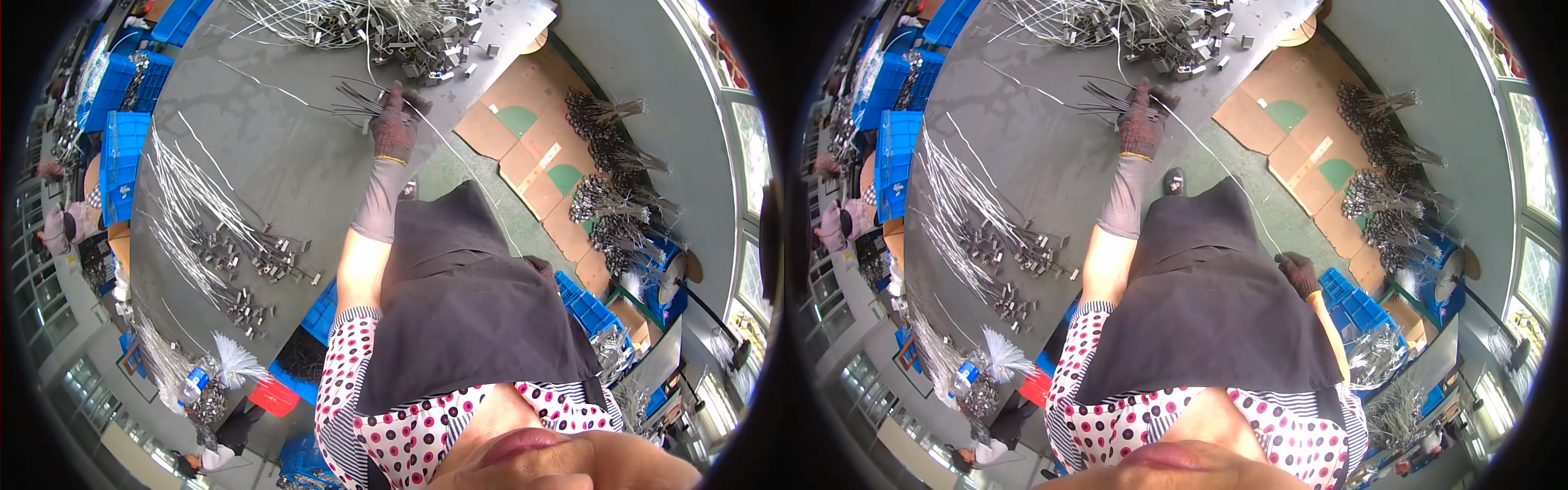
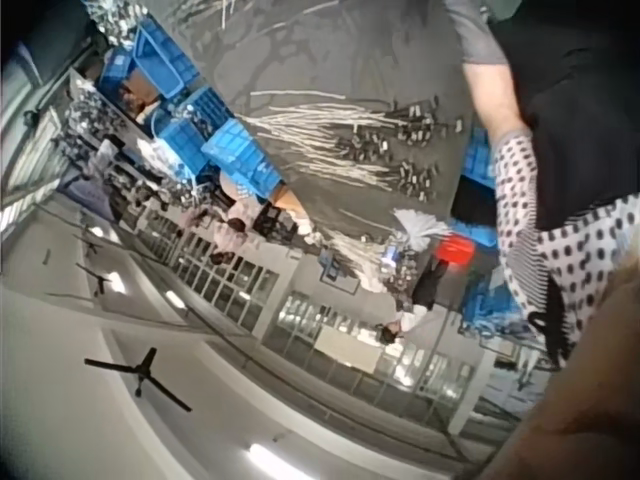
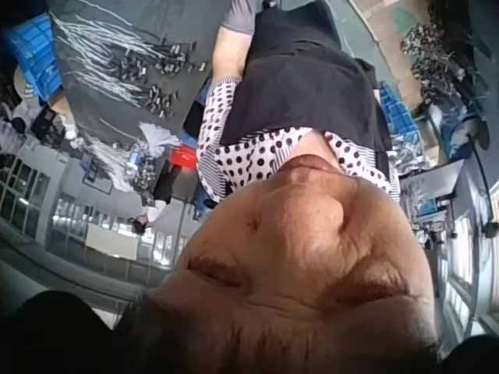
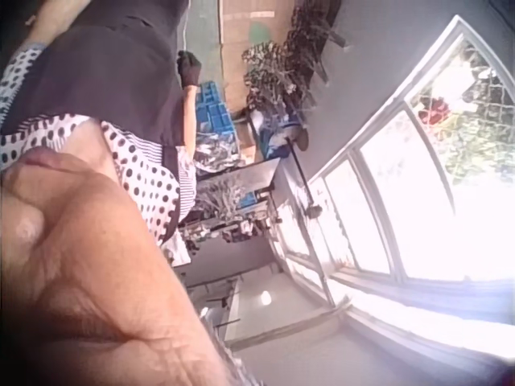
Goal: Sorting and arranging bundles of long wires on a workbench.
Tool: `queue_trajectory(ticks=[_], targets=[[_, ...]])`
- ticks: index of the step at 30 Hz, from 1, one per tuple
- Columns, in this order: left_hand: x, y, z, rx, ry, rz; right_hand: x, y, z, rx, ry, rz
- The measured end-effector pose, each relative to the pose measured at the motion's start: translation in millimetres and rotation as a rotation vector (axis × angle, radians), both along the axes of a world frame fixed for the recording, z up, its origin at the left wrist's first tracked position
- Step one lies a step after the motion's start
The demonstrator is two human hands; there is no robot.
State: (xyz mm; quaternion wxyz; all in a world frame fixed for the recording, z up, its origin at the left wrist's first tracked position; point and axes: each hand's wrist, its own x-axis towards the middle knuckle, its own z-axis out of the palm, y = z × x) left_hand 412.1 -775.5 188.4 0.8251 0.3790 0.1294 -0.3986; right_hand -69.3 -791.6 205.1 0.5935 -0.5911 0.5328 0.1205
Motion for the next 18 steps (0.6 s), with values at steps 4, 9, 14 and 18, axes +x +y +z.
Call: queue_trajectory(ticks=[4,9,14,18], targets=[[2.7,16.5,10.0,-0.008,-0.023,0.180,-11.5,-6.4,-14.8,-0.015,-0.048,-0.017],[-7.9,30.9,4.0,0.058,-0.054,0.112,27.7,-18.1,-10.4,-0.044,-0.033,0.015],[-28.6,57.9,1.1,0.075,0.008,0.051,149.9,-36.6,1.7,-0.188,-0.272,0.211],[-43.3,64.1,1.6,0.064,-0.083,-0.103,266.4,-45.4,22.1,-0.402,-0.395,0.283]])
